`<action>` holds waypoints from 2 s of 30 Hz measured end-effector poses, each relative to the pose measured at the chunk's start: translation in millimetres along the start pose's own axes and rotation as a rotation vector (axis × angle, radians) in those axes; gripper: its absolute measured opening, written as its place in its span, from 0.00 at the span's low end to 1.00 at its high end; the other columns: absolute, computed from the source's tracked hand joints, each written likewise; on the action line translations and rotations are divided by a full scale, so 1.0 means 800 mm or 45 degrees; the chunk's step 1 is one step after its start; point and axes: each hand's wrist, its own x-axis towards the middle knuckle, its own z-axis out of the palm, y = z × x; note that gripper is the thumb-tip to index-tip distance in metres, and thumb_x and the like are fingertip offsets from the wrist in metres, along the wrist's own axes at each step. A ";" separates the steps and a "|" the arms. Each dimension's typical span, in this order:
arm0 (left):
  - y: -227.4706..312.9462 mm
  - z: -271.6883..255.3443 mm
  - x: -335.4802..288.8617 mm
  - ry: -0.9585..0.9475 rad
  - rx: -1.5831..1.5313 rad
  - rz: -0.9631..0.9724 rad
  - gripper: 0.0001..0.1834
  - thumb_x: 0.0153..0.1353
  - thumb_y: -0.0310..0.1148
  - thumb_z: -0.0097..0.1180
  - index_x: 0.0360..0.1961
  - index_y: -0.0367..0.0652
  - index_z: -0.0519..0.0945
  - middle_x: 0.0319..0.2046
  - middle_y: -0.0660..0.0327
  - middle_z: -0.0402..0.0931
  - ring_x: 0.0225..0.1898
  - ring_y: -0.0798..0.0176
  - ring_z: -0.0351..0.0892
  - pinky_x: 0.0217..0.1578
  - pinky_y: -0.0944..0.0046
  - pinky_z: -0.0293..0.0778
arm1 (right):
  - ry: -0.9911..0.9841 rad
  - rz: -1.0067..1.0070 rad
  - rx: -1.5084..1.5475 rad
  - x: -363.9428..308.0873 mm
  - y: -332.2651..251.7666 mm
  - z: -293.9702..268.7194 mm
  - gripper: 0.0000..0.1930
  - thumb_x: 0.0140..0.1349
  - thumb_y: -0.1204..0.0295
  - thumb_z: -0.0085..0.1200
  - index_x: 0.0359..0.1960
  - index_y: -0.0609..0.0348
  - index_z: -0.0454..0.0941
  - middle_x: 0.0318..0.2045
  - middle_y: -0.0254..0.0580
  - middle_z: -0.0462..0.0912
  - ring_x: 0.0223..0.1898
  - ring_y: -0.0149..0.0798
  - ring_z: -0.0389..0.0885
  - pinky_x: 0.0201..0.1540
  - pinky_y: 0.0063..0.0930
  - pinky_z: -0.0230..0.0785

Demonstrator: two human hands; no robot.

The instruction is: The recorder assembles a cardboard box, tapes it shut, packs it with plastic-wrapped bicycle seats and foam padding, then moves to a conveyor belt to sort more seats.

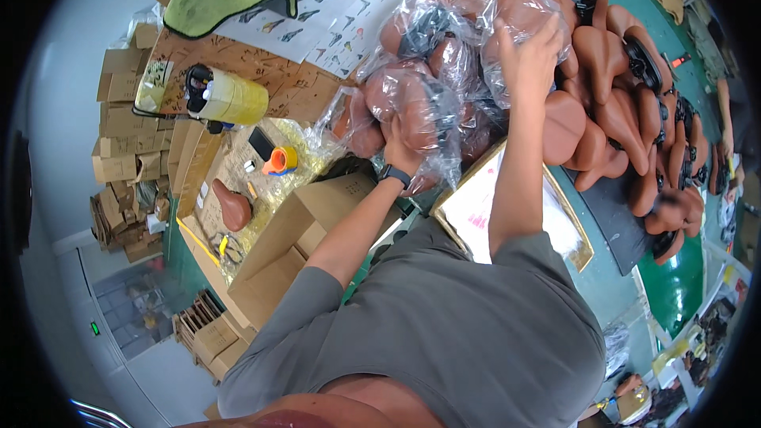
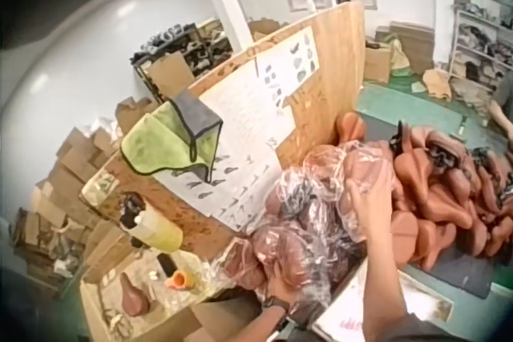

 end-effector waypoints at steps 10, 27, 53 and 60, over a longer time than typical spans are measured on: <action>0.003 -0.132 -0.093 -0.793 -0.654 -0.128 0.34 0.50 0.38 0.79 0.57 0.34 0.81 0.47 0.48 0.88 0.50 0.51 0.88 0.55 0.51 0.81 | -0.355 0.518 -0.381 0.009 0.189 0.108 0.62 0.46 0.51 0.82 0.76 0.77 0.60 0.73 0.74 0.67 0.67 0.63 0.80 0.71 0.46 0.74; -0.721 -0.464 -0.514 -0.411 -0.361 -1.197 0.22 0.44 0.43 0.76 0.29 0.33 0.88 0.23 0.52 0.86 0.26 0.56 0.88 0.30 0.54 0.83 | -2.691 -0.258 0.359 -0.718 -0.440 0.041 0.57 0.53 0.64 0.79 0.81 0.67 0.57 0.67 0.56 0.81 0.70 0.53 0.79 0.75 0.42 0.66; -1.300 -0.263 -0.758 0.219 -0.783 -1.619 0.62 0.60 0.30 0.71 0.88 0.51 0.43 0.78 0.53 0.68 0.76 0.51 0.70 0.74 0.55 0.69 | -2.321 -2.091 -0.403 -1.372 -0.499 0.394 0.29 0.72 0.71 0.52 0.75 0.36 0.76 0.73 0.52 0.78 0.77 0.55 0.71 0.78 0.49 0.65; -1.129 -0.305 -0.605 -0.006 0.081 -0.440 0.64 0.55 0.45 0.76 0.88 0.63 0.48 0.85 0.51 0.53 0.84 0.44 0.51 0.81 0.50 0.57 | -2.431 -1.253 -0.317 -1.266 -0.416 0.355 0.31 0.69 0.72 0.54 0.75 0.40 0.76 0.78 0.45 0.71 0.78 0.58 0.68 0.79 0.54 0.61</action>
